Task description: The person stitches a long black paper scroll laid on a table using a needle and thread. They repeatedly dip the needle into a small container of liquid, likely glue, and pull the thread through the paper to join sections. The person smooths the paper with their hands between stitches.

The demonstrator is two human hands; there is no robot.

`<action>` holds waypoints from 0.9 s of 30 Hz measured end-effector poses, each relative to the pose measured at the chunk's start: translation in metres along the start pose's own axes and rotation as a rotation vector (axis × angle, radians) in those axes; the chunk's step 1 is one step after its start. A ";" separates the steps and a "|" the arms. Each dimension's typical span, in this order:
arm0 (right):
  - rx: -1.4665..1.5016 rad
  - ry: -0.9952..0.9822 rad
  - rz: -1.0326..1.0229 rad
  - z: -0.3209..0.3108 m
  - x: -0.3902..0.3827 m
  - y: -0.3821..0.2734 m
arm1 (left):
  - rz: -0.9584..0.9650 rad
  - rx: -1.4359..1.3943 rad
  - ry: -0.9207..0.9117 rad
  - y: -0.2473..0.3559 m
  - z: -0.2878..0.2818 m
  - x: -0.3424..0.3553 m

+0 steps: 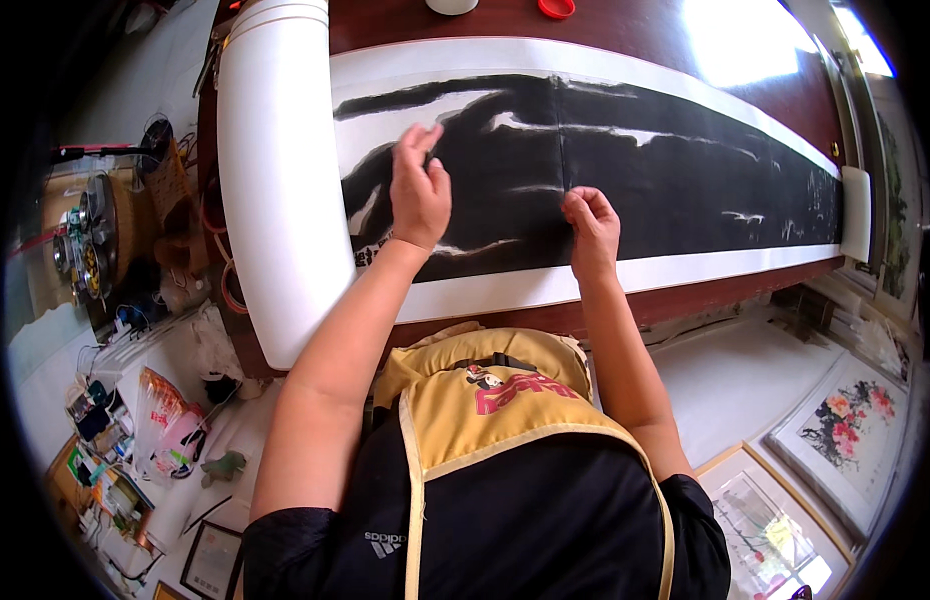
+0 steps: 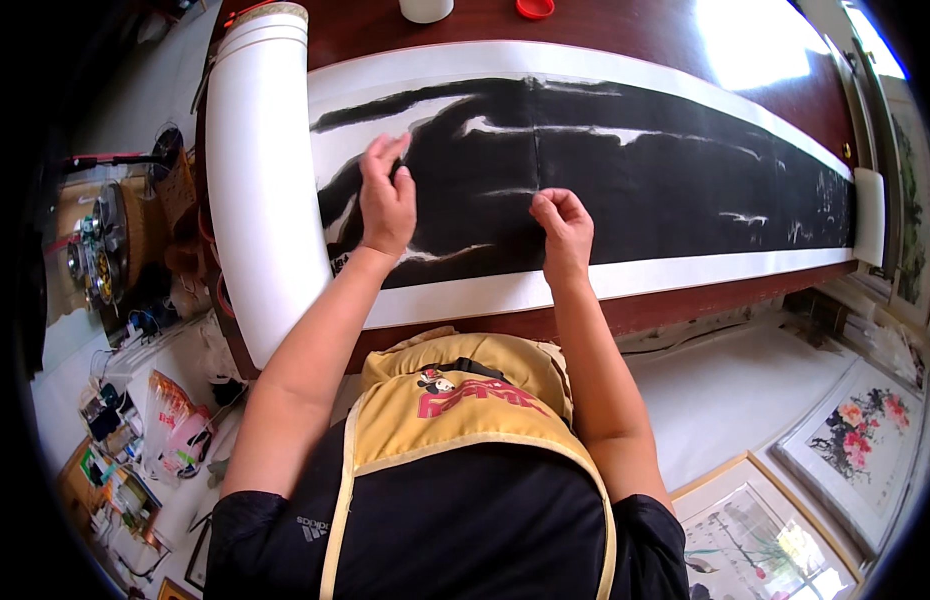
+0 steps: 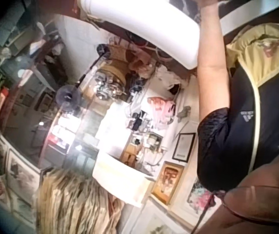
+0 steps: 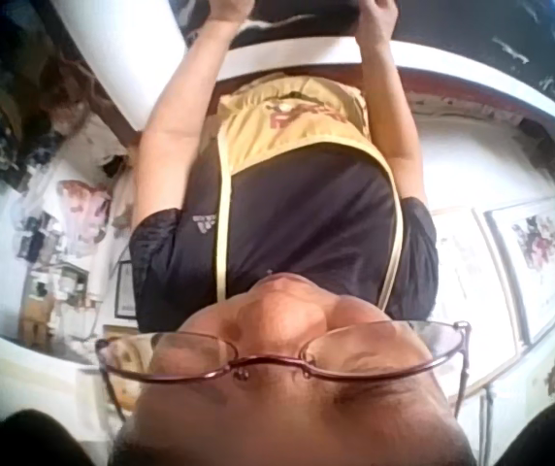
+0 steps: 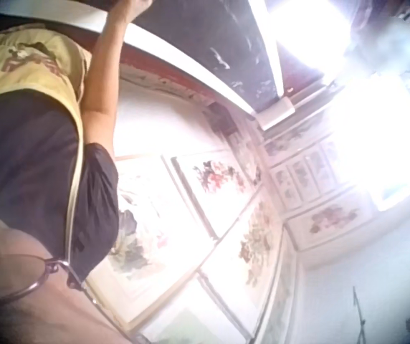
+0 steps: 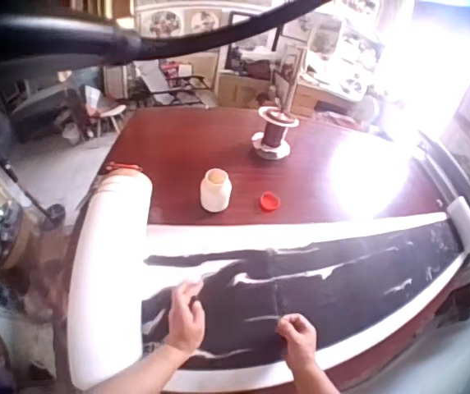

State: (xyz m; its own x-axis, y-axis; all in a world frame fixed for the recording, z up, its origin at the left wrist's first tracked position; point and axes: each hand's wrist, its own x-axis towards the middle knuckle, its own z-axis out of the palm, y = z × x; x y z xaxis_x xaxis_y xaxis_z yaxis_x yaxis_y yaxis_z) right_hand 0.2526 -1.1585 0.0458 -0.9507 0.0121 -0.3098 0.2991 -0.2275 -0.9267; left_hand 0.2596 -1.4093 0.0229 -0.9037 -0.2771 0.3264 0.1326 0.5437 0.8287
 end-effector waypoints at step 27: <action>-0.080 -0.059 0.090 -0.016 -0.047 -0.001 | -0.147 -0.249 -0.055 0.053 -0.003 -0.115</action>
State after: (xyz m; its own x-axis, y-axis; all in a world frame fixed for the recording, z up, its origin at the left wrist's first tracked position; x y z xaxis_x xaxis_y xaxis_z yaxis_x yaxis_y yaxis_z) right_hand 0.2981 -1.1436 0.0583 -0.9224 -0.0628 -0.3812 0.3863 -0.1467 -0.9106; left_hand 0.3721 -1.3510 0.0305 -0.9404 -0.2915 0.1753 0.0884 0.2882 0.9535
